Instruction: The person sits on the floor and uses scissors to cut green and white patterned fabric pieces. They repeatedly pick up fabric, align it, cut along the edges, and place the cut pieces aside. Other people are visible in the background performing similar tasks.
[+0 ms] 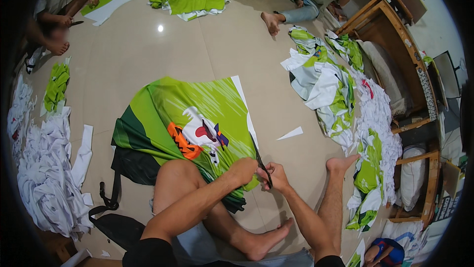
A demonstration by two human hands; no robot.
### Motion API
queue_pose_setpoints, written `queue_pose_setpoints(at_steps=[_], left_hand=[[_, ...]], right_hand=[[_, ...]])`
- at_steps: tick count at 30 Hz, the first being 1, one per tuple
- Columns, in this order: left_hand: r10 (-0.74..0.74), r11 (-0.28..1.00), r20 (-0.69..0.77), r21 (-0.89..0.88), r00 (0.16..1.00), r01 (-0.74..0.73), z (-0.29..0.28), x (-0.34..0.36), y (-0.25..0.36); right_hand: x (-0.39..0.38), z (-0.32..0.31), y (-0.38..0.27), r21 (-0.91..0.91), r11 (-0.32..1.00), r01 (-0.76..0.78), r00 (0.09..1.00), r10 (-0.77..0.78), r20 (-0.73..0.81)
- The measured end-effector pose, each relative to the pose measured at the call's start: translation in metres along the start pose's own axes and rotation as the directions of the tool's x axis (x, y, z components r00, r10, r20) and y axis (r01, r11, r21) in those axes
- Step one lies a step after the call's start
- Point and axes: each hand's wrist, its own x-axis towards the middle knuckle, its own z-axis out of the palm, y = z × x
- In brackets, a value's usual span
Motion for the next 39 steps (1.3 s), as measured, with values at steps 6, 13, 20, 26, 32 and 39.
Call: queue_pose_setpoints(at_steps=[6,13,20,26,32,39], left_hand=[[-0.101,0.99,0.001,0.101,0.995,0.101,-0.033,-0.017,0.006],[-0.089,0.987,0.004,0.132,0.996,0.087,-0.038,-0.018,0.001],[-0.126,0.974,-0.03,0.186,0.992,0.13,-0.051,-0.026,-0.004],[-0.1,0.983,-0.011,0.151,0.995,0.101,-0.061,-0.032,-0.002],[-0.128,0.983,0.001,0.132,0.992,0.127,-0.063,-0.032,-0.007],[-0.117,0.988,0.008,0.105,0.993,0.115,-0.067,-0.033,-0.009]], right_hand=[[0.003,0.007,0.006,0.14,0.99,0.002,1.0,-0.002,0.002],[0.014,0.021,-0.001,-0.021,0.999,0.035,0.997,-0.037,-0.062],[0.016,0.026,-0.015,0.16,0.987,-0.036,0.997,0.046,-0.061],[0.029,0.041,-0.021,0.014,0.999,0.033,0.99,-0.03,-0.136],[0.034,0.05,-0.027,0.221,0.975,-0.009,0.989,0.042,-0.145],[0.05,0.066,-0.03,0.143,0.988,0.064,0.977,-0.032,-0.213]])
